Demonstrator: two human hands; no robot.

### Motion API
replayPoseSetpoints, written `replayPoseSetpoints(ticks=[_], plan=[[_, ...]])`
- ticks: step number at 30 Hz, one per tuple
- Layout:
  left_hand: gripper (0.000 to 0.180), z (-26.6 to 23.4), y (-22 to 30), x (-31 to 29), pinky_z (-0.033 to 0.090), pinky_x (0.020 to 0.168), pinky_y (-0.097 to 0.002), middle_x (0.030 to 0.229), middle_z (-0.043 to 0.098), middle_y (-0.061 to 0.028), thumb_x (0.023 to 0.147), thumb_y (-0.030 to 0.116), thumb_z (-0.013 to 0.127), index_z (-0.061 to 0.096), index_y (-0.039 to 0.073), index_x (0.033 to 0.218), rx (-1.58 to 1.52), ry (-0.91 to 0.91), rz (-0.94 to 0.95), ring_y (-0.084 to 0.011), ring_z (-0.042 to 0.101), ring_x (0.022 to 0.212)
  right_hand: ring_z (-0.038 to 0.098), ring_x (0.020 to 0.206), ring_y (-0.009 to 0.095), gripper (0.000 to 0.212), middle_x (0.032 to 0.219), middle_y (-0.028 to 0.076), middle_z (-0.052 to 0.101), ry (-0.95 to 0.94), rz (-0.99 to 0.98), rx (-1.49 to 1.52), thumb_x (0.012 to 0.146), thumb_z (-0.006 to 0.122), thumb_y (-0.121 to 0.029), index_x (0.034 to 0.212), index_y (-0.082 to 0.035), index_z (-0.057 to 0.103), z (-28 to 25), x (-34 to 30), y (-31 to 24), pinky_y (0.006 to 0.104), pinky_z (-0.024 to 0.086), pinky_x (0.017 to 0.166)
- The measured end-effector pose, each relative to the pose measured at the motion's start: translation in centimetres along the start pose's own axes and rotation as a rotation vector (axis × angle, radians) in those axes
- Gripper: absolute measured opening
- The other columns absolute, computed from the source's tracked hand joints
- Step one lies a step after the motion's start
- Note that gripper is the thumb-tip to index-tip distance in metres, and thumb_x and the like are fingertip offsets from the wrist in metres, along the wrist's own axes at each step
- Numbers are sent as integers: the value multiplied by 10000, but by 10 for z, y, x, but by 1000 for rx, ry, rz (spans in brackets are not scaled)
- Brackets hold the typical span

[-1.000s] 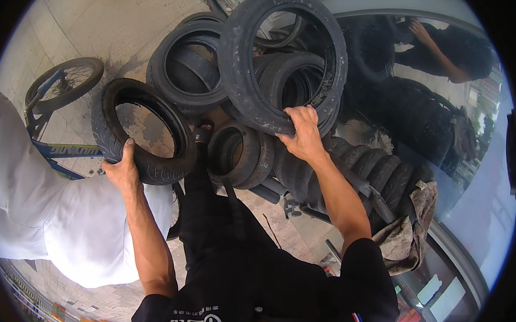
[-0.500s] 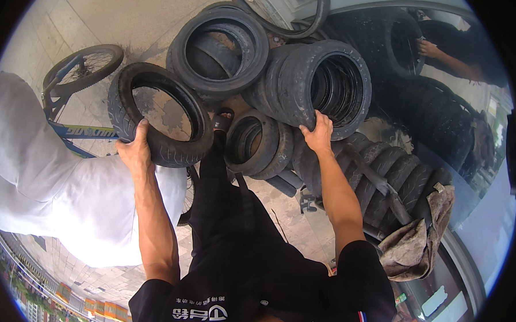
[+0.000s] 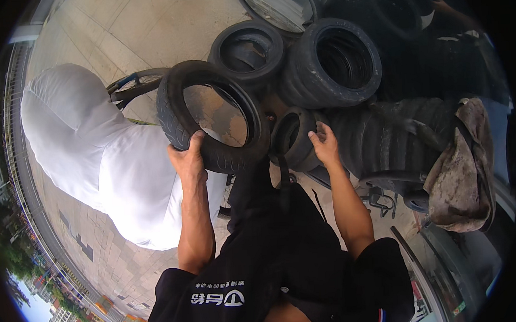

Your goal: The person selects a tire from a stack, then sits on the floor and removes the inner tube from the tire by hand. The person continues to manipulate the tire and inner tube, separating them further.

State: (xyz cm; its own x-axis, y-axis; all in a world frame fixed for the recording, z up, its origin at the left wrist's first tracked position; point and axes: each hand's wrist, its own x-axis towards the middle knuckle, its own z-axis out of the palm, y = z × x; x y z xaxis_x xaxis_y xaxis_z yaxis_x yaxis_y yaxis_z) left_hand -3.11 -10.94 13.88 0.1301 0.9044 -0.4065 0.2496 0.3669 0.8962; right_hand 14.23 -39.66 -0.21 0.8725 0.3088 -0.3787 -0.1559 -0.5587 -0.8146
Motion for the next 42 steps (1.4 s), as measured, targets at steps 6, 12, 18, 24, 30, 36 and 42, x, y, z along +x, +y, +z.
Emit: replayPoseSetpoints(ticks=[6, 12, 18, 24, 30, 36, 42], plan=[[580, -59, 3, -151, 568, 793, -367, 1040, 629, -165, 778, 173, 790, 489, -70, 1209, -146, -324, 136, -255, 659, 876, 629, 1025, 342, 335, 1106, 143, 662, 224, -776, -23, 794, 761, -123, 1104, -28, 674, -36, -60, -63, 408, 504, 904], [569, -95, 8, -266, 550, 796, -340, 1037, 624, -133, 732, 126, 778, 507, -59, 1197, -224, -581, 198, -206, 637, 866, 601, 946, 317, 333, 978, 106, 623, 540, -907, -279, 736, 807, -145, 1021, -77, 648, -105, -131, -101, 420, 487, 820], [598, -120, -8, -334, 553, 833, -359, 1069, 624, -137, 739, 122, 777, 498, -55, 1238, -292, -683, 143, -218, 642, 910, 601, 892, 292, 248, 900, 66, 599, 704, -964, -318, 741, 755, -104, 950, -105, 622, -154, -181, -67, 425, 471, 779], [614, -147, -20, -365, 568, 826, -354, 1073, 637, -127, 745, 188, 780, 512, -41, 1248, -245, -778, 262, -229, 658, 901, 613, 941, 316, 300, 974, 81, 624, 571, -899, -242, 744, 803, -171, 980, -82, 641, -177, -229, -55, 414, 477, 831], [729, -201, -22, -374, 537, 878, -347, 1127, 631, -124, 665, 162, 847, 498, -34, 1275, -242, -857, 312, -211, 641, 976, 566, 1238, 345, 842, 1321, 201, 586, 180, -647, 224, 714, 895, -347, 1397, -36, 514, -230, -259, -51, 429, 420, 1078], [745, -248, -39, -380, 521, 912, -339, 1139, 636, -120, 646, 168, 864, 505, -42, 1265, -215, -958, 376, -204, 638, 997, 550, 1279, 292, 915, 1360, 184, 595, -170, -539, 86, 702, 909, -322, 1448, -22, 472, -244, -300, -32, 371, 410, 1086], [705, -291, -87, -402, 533, 880, -335, 1100, 648, -119, 654, 119, 842, 506, -46, 1252, -223, -975, 241, -203, 645, 964, 559, 1258, 267, 981, 1330, 166, 613, -205, -247, 114, 630, 939, -243, 1456, -18, 461, -233, -373, 19, 359, 418, 1070]])
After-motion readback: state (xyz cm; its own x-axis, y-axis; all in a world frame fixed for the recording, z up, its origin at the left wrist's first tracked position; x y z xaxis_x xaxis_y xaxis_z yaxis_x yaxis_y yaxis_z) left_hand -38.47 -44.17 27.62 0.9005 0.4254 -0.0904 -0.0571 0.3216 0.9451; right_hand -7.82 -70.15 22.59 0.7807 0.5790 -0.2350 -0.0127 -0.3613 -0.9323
